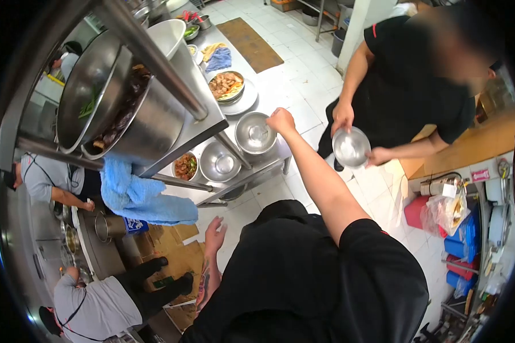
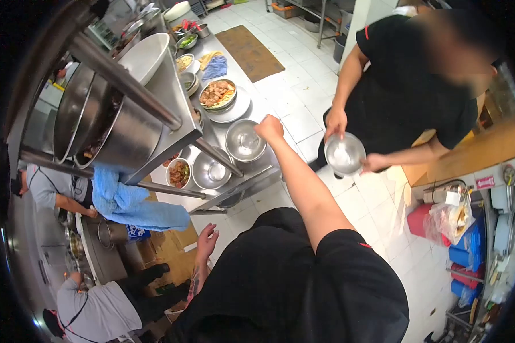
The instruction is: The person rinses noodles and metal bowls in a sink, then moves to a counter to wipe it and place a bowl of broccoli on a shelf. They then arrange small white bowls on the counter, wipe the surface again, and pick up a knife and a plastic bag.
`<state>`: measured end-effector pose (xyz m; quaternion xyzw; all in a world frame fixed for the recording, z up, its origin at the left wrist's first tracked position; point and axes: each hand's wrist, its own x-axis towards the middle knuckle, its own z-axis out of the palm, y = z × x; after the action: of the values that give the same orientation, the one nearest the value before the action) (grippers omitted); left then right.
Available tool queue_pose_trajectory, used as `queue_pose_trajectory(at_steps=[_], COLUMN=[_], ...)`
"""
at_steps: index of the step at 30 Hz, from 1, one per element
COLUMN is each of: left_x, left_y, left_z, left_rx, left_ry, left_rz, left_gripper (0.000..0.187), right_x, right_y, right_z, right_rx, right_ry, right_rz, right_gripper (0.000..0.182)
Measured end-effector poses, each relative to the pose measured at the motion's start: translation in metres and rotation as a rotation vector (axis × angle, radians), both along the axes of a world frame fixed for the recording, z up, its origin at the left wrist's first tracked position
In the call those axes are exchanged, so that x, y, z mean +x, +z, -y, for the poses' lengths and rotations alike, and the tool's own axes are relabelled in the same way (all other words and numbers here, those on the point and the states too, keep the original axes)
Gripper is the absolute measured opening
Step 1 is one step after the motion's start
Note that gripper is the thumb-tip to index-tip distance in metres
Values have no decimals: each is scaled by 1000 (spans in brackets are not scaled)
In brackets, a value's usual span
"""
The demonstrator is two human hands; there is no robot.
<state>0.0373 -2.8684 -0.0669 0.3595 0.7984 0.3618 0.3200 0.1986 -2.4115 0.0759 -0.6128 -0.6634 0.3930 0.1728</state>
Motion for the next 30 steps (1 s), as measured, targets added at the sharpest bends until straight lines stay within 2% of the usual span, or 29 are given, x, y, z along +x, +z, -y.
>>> queue_pose_trajectory(at_steps=[1,2,4,5,6,8,10,11,13,14,16,17,18,20,21,22,23,24,25,26,27,28,29,30], left_x=[1,1,5,11,20,39,62,79,106,108,125,138,146,161,161,166,176,184,191,200,208,215,225,240], left_y=[6,10,17,28,43,63,76,99,146,139,114,110,78,65,61,56,74,109,126,122,112,97,60,65], left_z=[-4,-9,-22,-30,-39,-62,-88,-104,-135,-144,-154,-157,-148,-127,-114,-101,-99,-104,-110,-118,-129,-142,-155,-183], left_rx=[-6,-13,-5,-5,12,37,153,164,270,292,192,143,144,180,198,204,202,263,318,312,314,316,268,289], left_ry=[-32,-42,-92,-90,-141,-164,-195,-157,-15,26,179,255,329,566,695,816,846,906,950,956,903,841,791,724], left_rz=[-7,-2,129,134,176,217,417,414,755,748,1008,934,857,871,790,710,710,489,266,271,347,422,483,516], left_gripper=[39,39,36,36,36,36,44,44,48,48,50,42,40,40,41,43,43,42,42,42,42,42,43,44], right_x=[2,10,26,38,51,77,105,117,133,139,141,140,140,145,148,156,168,180,188,195,201,208,214,217], right_y=[-7,-4,4,-3,-5,-7,6,9,1,-5,-7,-11,-13,-12,-16,-24,-35,-52,-57,-59,-47,-34,-20,-12], right_z=[-4,-2,2,5,12,30,49,56,67,69,80,84,87,83,72,60,48,34,25,17,14,13,12,11], right_rx=[27,20,-271,-263,-264,-232,-365,-437,-565,-619,-753,-774,-834,-901,-919,-882,-841,-764,-756,-746,-831,-829,-1047,-1257], right_ry=[23,13,94,144,152,153,162,199,320,398,494,587,628,781,823,961,1087,1125,1089,1047,975,964,849,719], right_rz=[-35,-30,-375,-491,-486,-740,-821,-834,-819,-788,-770,-708,-705,-634,-619,-508,-398,-292,-267,-242,-334,-335,-502,-672], right_gripper=[17,17,16,20,20,17,16,16,16,16,17,18,17,15,15,15,16,21,25,30,40,40,45,50])
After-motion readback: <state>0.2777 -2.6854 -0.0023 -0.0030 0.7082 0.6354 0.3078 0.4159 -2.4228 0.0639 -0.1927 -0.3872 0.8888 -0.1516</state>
